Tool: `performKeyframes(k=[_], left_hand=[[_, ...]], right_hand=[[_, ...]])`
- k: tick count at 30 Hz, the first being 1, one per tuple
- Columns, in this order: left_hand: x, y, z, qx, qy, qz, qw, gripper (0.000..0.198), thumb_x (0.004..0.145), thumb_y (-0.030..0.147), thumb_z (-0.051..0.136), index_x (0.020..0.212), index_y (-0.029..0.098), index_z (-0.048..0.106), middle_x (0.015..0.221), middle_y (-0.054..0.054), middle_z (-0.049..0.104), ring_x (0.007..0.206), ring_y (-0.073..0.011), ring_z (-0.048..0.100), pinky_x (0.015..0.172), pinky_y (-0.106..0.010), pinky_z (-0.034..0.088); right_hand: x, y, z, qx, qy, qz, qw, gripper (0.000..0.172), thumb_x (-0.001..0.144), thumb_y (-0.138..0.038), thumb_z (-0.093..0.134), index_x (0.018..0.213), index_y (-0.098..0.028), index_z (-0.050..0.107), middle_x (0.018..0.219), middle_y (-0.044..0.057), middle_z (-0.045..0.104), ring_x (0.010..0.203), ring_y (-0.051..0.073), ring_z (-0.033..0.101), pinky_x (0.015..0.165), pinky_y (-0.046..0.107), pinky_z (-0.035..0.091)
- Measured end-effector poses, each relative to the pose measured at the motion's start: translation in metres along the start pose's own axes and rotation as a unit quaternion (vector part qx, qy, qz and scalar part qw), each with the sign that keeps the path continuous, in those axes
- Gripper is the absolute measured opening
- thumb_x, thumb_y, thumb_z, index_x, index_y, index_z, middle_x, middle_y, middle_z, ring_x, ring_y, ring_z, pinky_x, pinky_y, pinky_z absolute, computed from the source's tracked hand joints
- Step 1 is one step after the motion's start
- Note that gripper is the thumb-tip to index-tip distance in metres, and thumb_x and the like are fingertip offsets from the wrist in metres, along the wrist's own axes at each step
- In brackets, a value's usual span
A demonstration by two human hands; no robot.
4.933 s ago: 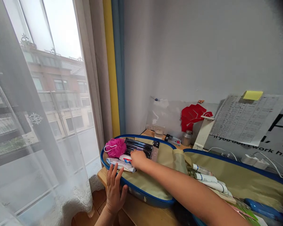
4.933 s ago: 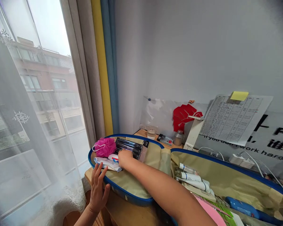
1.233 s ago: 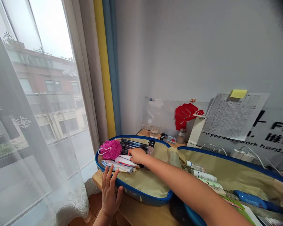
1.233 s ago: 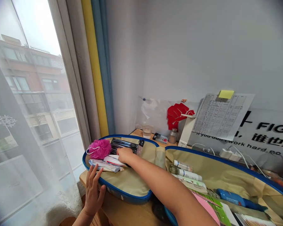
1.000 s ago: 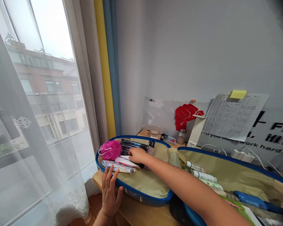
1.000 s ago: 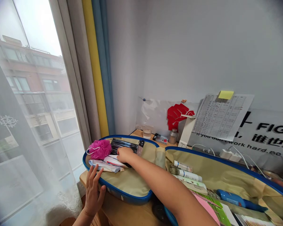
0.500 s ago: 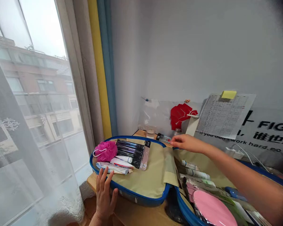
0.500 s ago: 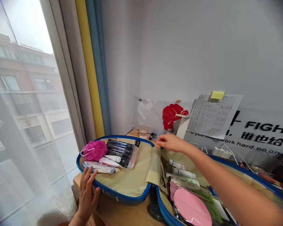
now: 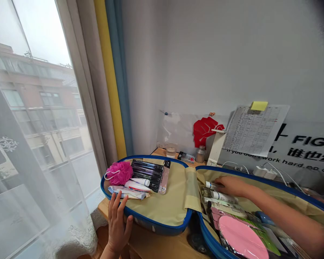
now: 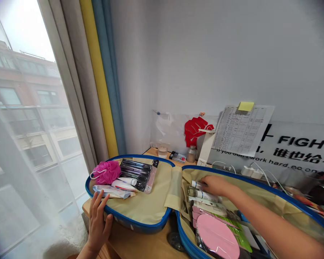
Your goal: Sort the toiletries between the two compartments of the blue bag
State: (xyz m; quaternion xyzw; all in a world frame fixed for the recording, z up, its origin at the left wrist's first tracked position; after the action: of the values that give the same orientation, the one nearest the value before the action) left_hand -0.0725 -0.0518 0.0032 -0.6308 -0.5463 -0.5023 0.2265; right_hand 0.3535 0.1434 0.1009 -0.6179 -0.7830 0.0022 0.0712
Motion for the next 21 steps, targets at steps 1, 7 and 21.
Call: performKeyframes(k=[1,7,21], left_hand=[[0.0,0.0,0.0,0.0,0.001,0.0,1.0,0.054,0.099,0.033,0.04,0.151,0.028,0.032,0.158,-0.012,0.034,0.151,-0.0324,0.02,0.12,-0.059,0.022],[0.002,0.002,-0.002,-0.005,0.004,0.007,1.0,0.053,0.099,0.034,0.039,0.152,0.028,0.031,0.159,-0.011,0.032,0.152,-0.0313,0.018,0.121,-0.058,0.021],[-0.001,0.001,0.0,-0.005,0.004,-0.01,1.0,0.053,0.099,0.035,0.041,0.15,0.027,0.035,0.158,-0.011,0.034,0.151,-0.032,0.02,0.121,-0.059,0.021]], right_hand=[[0.001,-0.002,0.005,-0.007,-0.04,-0.016,0.999,0.019,0.092,-0.038,0.062,0.089,-0.019,0.066,0.09,0.002,0.068,0.077,0.01,0.062,0.074,0.027,0.053],[-0.006,-0.015,0.015,-0.062,-0.137,-0.042,0.988,0.015,0.089,-0.032,0.065,0.091,-0.017,0.066,0.096,0.003,0.068,0.088,0.014,0.062,0.087,0.037,0.05],[0.003,-0.082,-0.066,0.029,-0.113,-0.094,0.989,0.023,0.096,-0.038,0.055,0.104,-0.018,0.063,0.102,0.004,0.066,0.087,0.013,0.061,0.084,0.034,0.052]])
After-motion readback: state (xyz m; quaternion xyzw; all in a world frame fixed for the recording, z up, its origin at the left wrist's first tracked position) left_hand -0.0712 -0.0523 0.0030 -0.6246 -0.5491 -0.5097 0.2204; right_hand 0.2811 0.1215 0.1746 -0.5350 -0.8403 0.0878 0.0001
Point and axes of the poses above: each hand's wrist, its own x-axis towards the middle knuckle, its own z-axis out of the palm, y = z × x, the point moved 6 cm from there along x, towards the middle knuckle
